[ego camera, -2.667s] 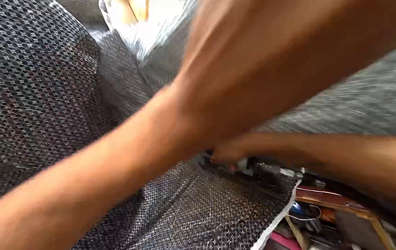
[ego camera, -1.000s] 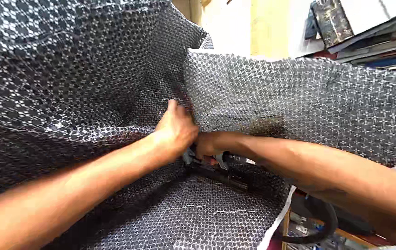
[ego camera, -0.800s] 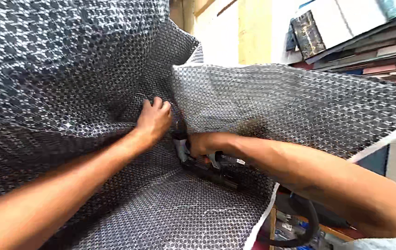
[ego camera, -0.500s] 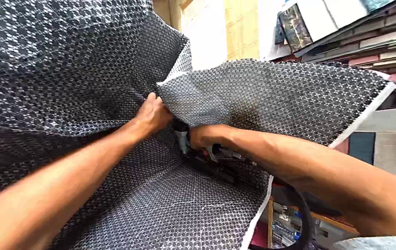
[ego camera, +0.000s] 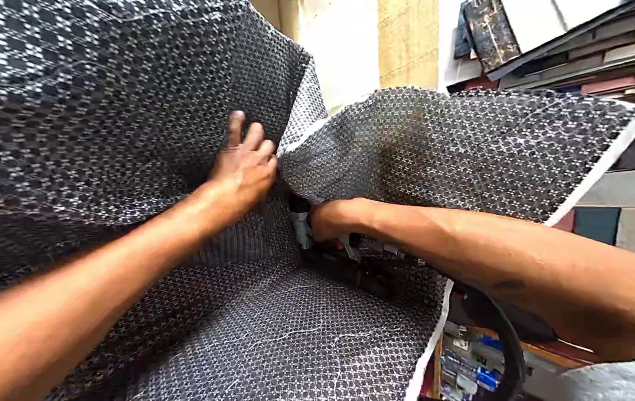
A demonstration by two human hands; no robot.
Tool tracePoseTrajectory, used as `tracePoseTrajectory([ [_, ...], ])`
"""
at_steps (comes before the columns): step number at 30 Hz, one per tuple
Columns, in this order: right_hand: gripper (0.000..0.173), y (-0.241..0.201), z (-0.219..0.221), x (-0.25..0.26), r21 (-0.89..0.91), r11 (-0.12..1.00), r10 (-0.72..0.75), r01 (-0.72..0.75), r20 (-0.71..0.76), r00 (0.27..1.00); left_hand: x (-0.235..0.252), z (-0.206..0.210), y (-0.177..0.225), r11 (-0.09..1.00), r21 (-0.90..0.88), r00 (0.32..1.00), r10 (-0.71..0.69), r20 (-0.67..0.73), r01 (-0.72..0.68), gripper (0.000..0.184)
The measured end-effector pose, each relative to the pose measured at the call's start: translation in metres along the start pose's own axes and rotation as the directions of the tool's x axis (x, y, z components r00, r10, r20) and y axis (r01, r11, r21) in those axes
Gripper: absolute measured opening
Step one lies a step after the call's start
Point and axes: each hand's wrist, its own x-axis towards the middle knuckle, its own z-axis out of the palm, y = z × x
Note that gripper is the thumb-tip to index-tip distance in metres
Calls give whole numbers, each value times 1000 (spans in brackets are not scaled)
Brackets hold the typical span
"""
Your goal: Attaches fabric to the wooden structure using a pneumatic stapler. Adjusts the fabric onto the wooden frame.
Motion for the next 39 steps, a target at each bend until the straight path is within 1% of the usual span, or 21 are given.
tracePoseTrajectory([
  [2, 21, -1, -4, -1, -60, 998, -32, 33, 20, 999, -9, -13, -8, 999, 23, 991, -34, 131, 31, 16],
  [3, 21, -4, -5, -1, -78, 996, -37, 39, 29, 999, -11, -12, -8, 999, 13, 985, -50, 163, 48, 13],
  [6, 22, 0, 3, 3, -66, 996, -51, 52, 16, 999, 0, 8, -10, 999, -12, 998, -33, 53, 33, 21],
  [9, 23, 4, -1, 5, -77, 996, -50, 54, 49, 998, 9, 10, -6, 1000, -5, 990, 0, -143, -1, 19],
  [10, 23, 2, -2, 4, -75, 996, -43, 48, 63, 997, 10, 8, -4, 1000, 10, 986, 5, -165, -3, 19],
  [12, 23, -2, 1, 4, -49, 998, -33, 36, 47, 998, 10, 3, -9, 1000, -13, 991, -8, -133, 7, 19],
  [15, 20, -7, 4, 3, -58, 998, 3, -1, 38, 999, 9, 6, -21, 997, -70, 1000, -11, -18, 10, 19],
  [17, 19, -3, 3, 8, -92, 996, -12, 17, 53, 999, 11, 15, -25, 997, -66, 992, 34, -120, -42, 20],
  [20, 21, -1, -7, 12, -111, 993, -20, 32, 104, 994, 23, 22, -26, 997, -5, 949, 77, -306, -82, 21],
  [22, 23, 0, -9, 9, -53, 998, -11, 17, 118, 993, 37, 22, -24, 995, 48, 928, 102, -358, -90, 23],
  [24, 28, 6, -5, 8, 137, 990, -5, -16, 148, 989, 48, 20, -22, 995, 74, 935, 95, -343, -74, 24],
  [26, 39, 11, -2, 9, 403, 911, 3, -87, 205, 979, 52, 25, -28, 996, 63, 944, 80, -322, -63, 23],
  [28, 43, 11, 0, 11, 516, 843, 34, -149, 225, 974, 51, 36, -33, 996, 41, 936, 89, -341, -79, 21],
  [30, 38, 12, -3, 14, 533, 829, 38, -170, 249, 968, 52, 40, -37, 992, 72, 921, 126, -370, -107, 22],
  [31, 34, 14, -5, 13, 537, 831, -4, -143, 263, 965, 50, 38, -40, 991, 79, 923, 133, -362, -112, 23],
  [33, 27, 23, -18, -5, 567, 822, -239, 44, 275, 931, 43, 29, -44, 987, 80, 935, 155, -320, -136, 23],
  [34, 28, 14, -30, -36, 511, 852, -280, 118, 253, 926, 36, 22, -45, 987, 86, 950, 156, -272, -137, 24],
  [35, 35, -38, -34, -91, 378, 899, 158, -223, 197, 968, 29, 19, -45, 987, 79, 961, 156, -228, -141, 23],
  [36, 29, 10, -30, -44, 474, 875, -249, 101, 261, 933, 26, 19, -48, 986, 80, 964, 157, -216, -143, 22],
  [37, 27, 21, -18, -14, 546, 834, -260, 85, 252, 932, 26, 24, -54, 986, 71, 958, 165, -235, -152, 22],
  [39, 24, 12, -7, 0, 532, 845, -85, -42, 213, 973, 34, 34, -61, 985, 42, 942, 173, -286, -168, 21],
])
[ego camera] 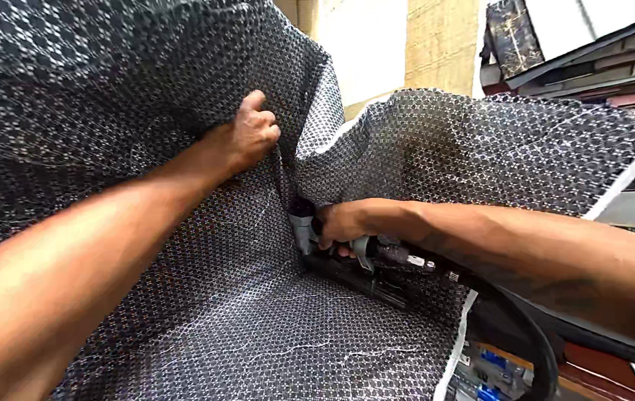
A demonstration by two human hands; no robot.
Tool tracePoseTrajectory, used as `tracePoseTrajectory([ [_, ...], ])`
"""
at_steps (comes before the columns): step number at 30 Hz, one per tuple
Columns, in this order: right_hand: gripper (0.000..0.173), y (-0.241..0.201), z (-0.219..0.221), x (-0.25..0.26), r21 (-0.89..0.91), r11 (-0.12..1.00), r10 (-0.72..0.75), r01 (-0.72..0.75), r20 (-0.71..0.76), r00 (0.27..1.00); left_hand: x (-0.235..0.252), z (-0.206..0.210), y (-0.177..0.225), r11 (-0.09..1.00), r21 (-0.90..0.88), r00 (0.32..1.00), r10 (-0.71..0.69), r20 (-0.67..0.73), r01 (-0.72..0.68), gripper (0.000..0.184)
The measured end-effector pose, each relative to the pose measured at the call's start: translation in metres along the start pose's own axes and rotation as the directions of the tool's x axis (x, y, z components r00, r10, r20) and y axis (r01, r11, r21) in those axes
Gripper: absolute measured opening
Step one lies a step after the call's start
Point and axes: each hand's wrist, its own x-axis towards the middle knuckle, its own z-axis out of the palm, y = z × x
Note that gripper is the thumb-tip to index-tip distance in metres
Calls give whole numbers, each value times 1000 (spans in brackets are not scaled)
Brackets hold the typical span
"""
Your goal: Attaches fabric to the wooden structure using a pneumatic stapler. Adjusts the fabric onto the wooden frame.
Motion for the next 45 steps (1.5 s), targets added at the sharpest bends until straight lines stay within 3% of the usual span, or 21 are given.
tracePoseTrajectory([
  [3, 28, -8, 10, -8, -26, 1000, 2, -3, -20, 1000, 20, 1, 5, 996, -75, 999, -40, 11, 40, 18],
  [7, 28, -15, 13, 0, -121, 992, 20, -25, -47, 999, 33, 6, 2, 999, -21, 1000, -29, -7, 29, 19],
  [13, 26, -15, 4, 11, -67, 997, 42, -39, 40, 998, 29, 0, 5, 998, 51, 1000, -26, 16, 25, 23],
  [19, 31, -23, 6, -3, -61, 998, -24, 24, 8, 1000, 16, 17, -7, 999, -34, 986, 27, -166, -33, 19],
  [27, 32, -34, 16, 2, -72, 997, -25, 30, 78, 997, 25, 6, -3, 999, 14, 998, 39, -43, -38, 22],
  [30, 30, -33, 16, 0, -58, 996, -67, 72, 79, 995, 9, 1, 4, 989, 34, 973, 149, -175, -145, 26],
  [32, 36, -37, 13, -4, -35, 992, -120, 123, 79, 990, -22, -13, 10, 957, 11, 920, 283, -271, -291, 29],
  [33, 35, -39, 12, -5, -6, 990, -143, 144, 76, 987, -44, -22, 12, 947, 3, 915, 311, -255, -321, 29],
  [34, 34, -41, 12, -6, 22, 986, -164, 163, 74, 984, -66, -30, 13, 965, 7, 946, 259, -193, -263, 29],
  [35, 34, -43, 11, -5, 36, 984, -176, 174, 81, 981, -83, -39, 9, 994, 15, 990, 113, -89, -112, 36],
  [37, 32, -48, 15, -3, 9, 984, -180, 180, 101, 979, -87, -53, -7, 976, -13, 975, -219, 49, 220, 52],
  [38, 31, -49, 19, -1, -14, 984, -173, 175, 117, 978, -81, -55, -15, 955, -14, 954, -295, 59, 296, 47],
  [41, 27, -50, 26, 2, -62, 987, -140, 151, 149, 979, -58, -49, -33, 955, 1, 953, -295, 64, 295, 28],
  [45, 26, -50, 26, 0, -51, 981, -177, 187, 158, 971, -39, -50, -37, 966, 51, 957, -259, 133, 254, 22],
])
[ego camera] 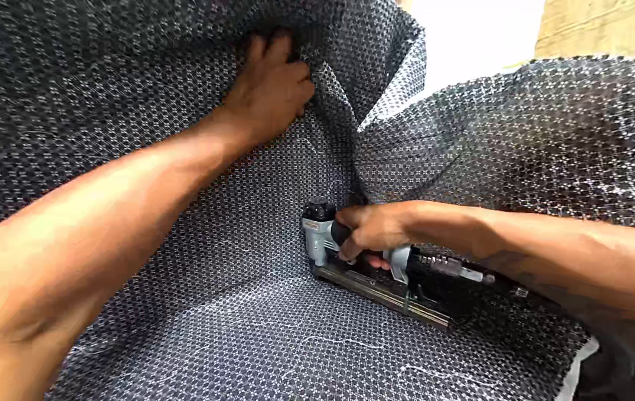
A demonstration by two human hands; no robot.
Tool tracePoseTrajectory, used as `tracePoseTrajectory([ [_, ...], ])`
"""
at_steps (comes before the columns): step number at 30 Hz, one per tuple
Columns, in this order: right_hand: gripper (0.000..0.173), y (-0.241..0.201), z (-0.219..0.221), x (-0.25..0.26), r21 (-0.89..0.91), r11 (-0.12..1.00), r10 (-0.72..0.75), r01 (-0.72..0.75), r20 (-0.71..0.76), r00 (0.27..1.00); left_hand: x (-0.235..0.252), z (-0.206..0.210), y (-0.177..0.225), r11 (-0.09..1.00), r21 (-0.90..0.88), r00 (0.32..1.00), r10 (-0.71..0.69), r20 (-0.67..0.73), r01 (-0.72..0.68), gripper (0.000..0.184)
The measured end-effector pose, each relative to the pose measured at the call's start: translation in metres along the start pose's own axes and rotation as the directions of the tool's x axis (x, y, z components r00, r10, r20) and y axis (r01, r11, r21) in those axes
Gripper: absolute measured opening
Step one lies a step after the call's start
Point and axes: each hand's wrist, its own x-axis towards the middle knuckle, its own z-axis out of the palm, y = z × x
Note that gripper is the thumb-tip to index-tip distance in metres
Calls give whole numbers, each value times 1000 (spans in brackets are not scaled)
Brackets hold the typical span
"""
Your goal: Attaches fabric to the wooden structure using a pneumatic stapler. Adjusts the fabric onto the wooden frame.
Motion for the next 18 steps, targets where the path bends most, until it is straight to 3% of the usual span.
tracePoseTrajectory([
  [3, 27, -8, -2, -2, 56, 995, -81, 81, 0, 997, 9, 0, -5, 1000, 16, 1000, 24, -12, -23, 22],
  [18, 20, -61, 27, 11, 2, 991, -134, 135, 104, 985, 17, 2, -11, 999, -19, 998, 48, 40, -47, 24],
])
